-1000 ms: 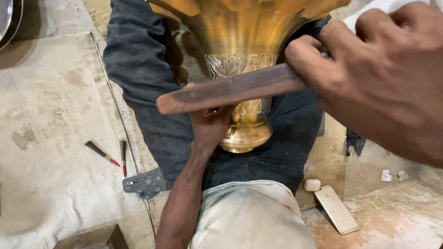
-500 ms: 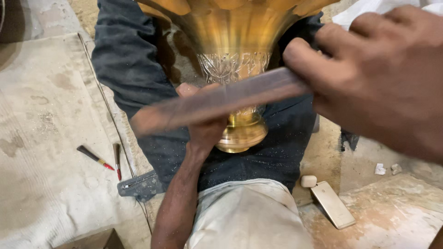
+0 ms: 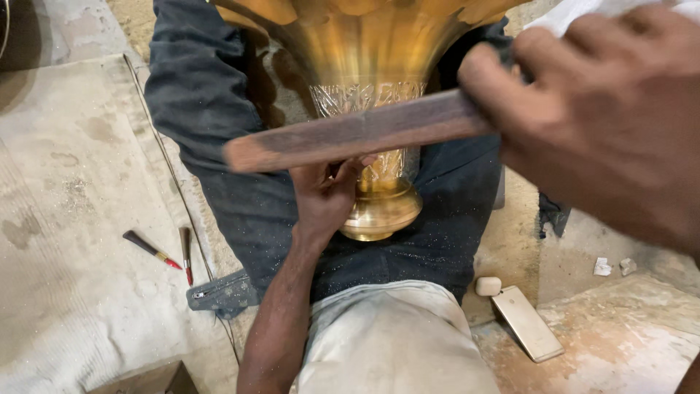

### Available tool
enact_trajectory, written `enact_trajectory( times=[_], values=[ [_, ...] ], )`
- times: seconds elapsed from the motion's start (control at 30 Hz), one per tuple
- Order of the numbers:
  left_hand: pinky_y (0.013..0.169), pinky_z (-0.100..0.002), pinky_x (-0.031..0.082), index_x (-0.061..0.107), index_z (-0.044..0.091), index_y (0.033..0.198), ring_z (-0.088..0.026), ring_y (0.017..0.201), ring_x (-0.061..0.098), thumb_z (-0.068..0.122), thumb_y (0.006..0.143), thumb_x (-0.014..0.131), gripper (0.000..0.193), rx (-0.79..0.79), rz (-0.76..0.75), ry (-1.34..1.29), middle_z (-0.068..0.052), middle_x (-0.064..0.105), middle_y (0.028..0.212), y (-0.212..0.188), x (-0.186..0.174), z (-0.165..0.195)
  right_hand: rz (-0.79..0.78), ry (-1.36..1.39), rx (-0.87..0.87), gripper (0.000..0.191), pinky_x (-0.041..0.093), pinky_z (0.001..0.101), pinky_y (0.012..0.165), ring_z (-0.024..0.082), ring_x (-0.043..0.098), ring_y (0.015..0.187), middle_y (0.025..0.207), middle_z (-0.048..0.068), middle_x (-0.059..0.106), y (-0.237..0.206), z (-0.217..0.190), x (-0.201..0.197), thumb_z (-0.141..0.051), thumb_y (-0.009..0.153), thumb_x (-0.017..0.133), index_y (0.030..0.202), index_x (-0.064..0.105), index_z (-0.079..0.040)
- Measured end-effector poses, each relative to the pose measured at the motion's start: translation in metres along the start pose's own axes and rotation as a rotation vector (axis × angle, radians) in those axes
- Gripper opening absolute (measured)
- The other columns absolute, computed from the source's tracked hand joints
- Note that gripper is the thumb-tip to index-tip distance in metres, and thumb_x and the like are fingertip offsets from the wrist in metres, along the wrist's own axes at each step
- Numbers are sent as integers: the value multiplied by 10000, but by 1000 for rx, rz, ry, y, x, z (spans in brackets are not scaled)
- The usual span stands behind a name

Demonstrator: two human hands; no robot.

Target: The person sits on the floor with a brass vase held between their legs and engraves a decorative floral pattern into its surface, holding a chisel against the metal and striking it with a wooden mallet, repositioning the vase and tools as they work around the design.

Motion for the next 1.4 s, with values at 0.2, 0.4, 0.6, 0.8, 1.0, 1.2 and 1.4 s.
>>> enact_trajectory(
  times=[0.2, 0.4, 0.6, 0.8, 1.0, 1.2, 1.4],
  values=[
    [550, -260, 527, 735, 42, 1054, -108, 664, 622, 64, 991, 692, 79, 0, 14, 102, -5, 666, 817, -4, -7, -8, -14, 1, 14, 324, 584, 330, 638, 165, 733, 671, 802, 6, 727, -1, -2, -7, -467, 874, 665, 1074, 665, -212],
    [624, -267, 549, 672, 53, 1089, -123, 778, 631, 94, 946, 769, 178, 30, 36, 121, -31, 650, 919, 0, -4, 6, -17, -18, -26, 313, 596, 315, 667, 164, 750, 708, 845, 9, 744, -7, -3, -13, -439, 873, 676, 1072, 663, -197],
    [703, -268, 569, 616, 61, 1171, -150, 887, 638, 126, 923, 815, 325, 122, 28, 197, -64, 641, 1041, 2, -2, 12, -58, -23, 1, 355, 603, 304, 623, 151, 734, 647, 783, 3, 738, -16, -2, 5, -510, 868, 686, 1055, 676, -208],
    [858, -337, 607, 557, -20, 1368, -181, 998, 698, 94, 966, 771, 470, 40, -74, 182, -76, 721, 1111, 1, -3, 6, 31, 300, 17, 395, 591, 328, 619, 191, 721, 658, 834, 74, 743, -26, 1, 9, -343, 874, 704, 1172, 671, -86],
    [697, -348, 588, 708, -10, 1169, -173, 798, 698, 37, 995, 723, 181, -51, 6, 95, -71, 737, 970, -10, -8, -9, 29, 100, 46, 396, 587, 306, 631, 165, 719, 666, 804, 46, 722, -16, 4, 5, -358, 814, 769, 1144, 692, -151],
    [763, -325, 610, 714, 7, 1121, -156, 815, 692, 16, 977, 719, 145, 2, 11, 105, -59, 733, 949, -8, -9, -7, -62, -29, -6, 296, 588, 315, 657, 130, 693, 614, 780, 4, 714, -15, 0, 4, -380, 871, 783, 1082, 675, -202],
    [760, -321, 606, 673, 6, 1171, -164, 848, 687, 43, 957, 732, 225, 39, 8, 156, -71, 718, 982, -1, -5, 4, -26, -6, -19, 316, 587, 313, 641, 153, 728, 680, 830, 18, 745, -17, -2, 5, -430, 892, 693, 1101, 666, -195]
  ],
)
Point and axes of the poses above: each hand's wrist, its own y-axis towards the middle knuckle, its own x-axis out of the palm, z = x × y, the point moved 3 cm from there along y, towards the middle knuckle
